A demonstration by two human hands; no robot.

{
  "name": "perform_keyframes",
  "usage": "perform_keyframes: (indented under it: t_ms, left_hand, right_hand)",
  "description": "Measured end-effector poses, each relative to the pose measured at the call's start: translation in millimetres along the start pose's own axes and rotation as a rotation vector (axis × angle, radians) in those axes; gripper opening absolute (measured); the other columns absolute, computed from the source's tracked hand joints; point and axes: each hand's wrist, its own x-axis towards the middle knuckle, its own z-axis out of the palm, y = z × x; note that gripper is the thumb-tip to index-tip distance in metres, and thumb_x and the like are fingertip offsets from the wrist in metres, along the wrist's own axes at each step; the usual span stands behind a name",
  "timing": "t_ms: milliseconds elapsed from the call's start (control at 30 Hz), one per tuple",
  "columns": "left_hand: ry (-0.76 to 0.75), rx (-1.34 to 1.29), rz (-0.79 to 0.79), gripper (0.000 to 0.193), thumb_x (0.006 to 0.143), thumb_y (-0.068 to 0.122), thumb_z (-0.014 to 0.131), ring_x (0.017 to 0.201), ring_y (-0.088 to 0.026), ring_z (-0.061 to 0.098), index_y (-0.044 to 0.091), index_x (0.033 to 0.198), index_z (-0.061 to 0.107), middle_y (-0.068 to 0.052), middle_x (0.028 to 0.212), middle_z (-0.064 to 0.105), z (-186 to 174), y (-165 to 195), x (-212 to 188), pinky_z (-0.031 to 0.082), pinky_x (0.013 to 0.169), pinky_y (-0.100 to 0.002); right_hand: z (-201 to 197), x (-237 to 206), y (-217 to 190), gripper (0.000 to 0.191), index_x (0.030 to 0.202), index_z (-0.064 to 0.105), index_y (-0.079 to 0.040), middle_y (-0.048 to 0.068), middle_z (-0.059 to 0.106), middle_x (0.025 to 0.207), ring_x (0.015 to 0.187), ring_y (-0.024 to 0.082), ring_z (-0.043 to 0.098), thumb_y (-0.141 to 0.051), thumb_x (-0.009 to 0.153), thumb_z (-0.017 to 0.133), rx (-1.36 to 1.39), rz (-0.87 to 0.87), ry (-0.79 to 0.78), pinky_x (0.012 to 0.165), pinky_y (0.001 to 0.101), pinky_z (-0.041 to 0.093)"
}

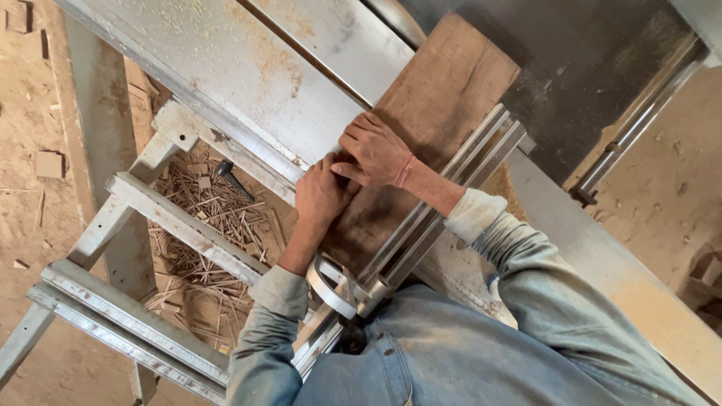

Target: The person cuts wooden boards on a table saw, guiding each board along the fence and pushing it through the spinning blade by hand. They reposition the boards, make repeated lengthwise cuts, and lift the cut pieces away from the saw table.

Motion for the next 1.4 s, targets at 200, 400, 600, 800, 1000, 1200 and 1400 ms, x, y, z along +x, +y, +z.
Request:
perform_keyframes:
  t_ms: [200,400,600,800,1000,1200,1400]
  left_hand:
    - [0.029,-0.013,0.027,0.063,0.08,0.044,0.083,0.09,-0.04,0.069,0.003,0.12,0.058,-0.02,0.098,0.072,3.7,-2.6,-3.4,0.055,0.075,-0.051]
    - [0.052,-0.016,0.019,0.063,0.082,0.046,0.083,0.088,-0.04,0.07,0.003,0.12,0.058,-0.02,0.096,0.071,5.8,-3.7,-4.2,0.055,0.073,-0.05]
    - [0.076,0.001,0.039,0.059,0.081,0.045,0.083,0.087,-0.039,0.07,0.004,0.117,0.059,-0.018,0.096,0.072,4.7,-2.9,-4.2,0.055,0.071,-0.049]
    - [0.033,0.014,0.0,0.064,0.081,0.046,0.083,0.088,-0.039,0.07,0.003,0.122,0.058,-0.019,0.097,0.071,6.7,-4.1,-3.8,0.055,0.072,-0.05]
    - [0.049,0.014,0.041,0.068,0.081,0.046,0.082,0.09,-0.039,0.07,0.001,0.125,0.057,-0.02,0.1,0.071,7.4,-6.9,-5.6,0.055,0.073,-0.049]
    - [0.058,0.017,0.04,0.066,0.083,0.049,0.082,0.087,-0.041,0.07,0.0,0.12,0.057,-0.021,0.094,0.071,8.5,-8.0,-4.5,0.055,0.071,-0.051]
    - [0.073,0.017,0.068,0.06,0.081,0.045,0.082,0.082,-0.042,0.069,0.003,0.117,0.06,-0.021,0.091,0.071,5.4,-8.5,-4.4,0.055,0.068,-0.053]
  right_hand:
    - [-0.6,-1.0,-3.0,0.074,0.093,0.066,0.0,0.021,0.067,0.098,0.107,0.039,0.06,-0.067,0.106,0.039,-0.003,-0.023,0.041,0.107,0.051,0.043]
    - [-2.0,0.7,-3.8,0.074,0.091,0.065,0.0,0.02,0.066,0.093,0.104,0.038,0.06,-0.068,0.104,0.04,0.023,0.0,-0.002,0.108,0.051,0.043]
    - [-1.7,-0.8,-4.8,0.073,0.093,0.065,0.0,0.02,0.066,0.096,0.107,0.039,0.06,-0.068,0.106,0.039,0.023,-0.017,0.043,0.107,0.0521,0.043]
    - [2.5,-2.7,-2.9,0.075,0.092,0.066,0.0,0.021,0.066,0.094,0.106,0.04,0.061,-0.069,0.106,0.038,0.024,-0.004,0.025,0.107,0.0527,0.043]
    - [2.3,-1.9,-3.7,0.074,0.09,0.066,-0.001,0.02,0.066,0.091,0.102,0.039,0.062,-0.068,0.106,0.04,0.017,-0.015,0.036,0.106,0.052,0.045]
    - [1.6,-2.2,-6.5,0.073,0.091,0.066,0.0,0.02,0.066,0.092,0.103,0.039,0.061,-0.067,0.107,0.04,0.008,-0.023,0.077,0.103,0.0511,0.046]
    - [2.4,-3.7,-7.7,0.072,0.09,0.067,0.0,0.02,0.067,0.093,0.103,0.038,0.061,-0.065,0.107,0.042,-0.001,-0.032,0.08,0.104,0.0507,0.046]
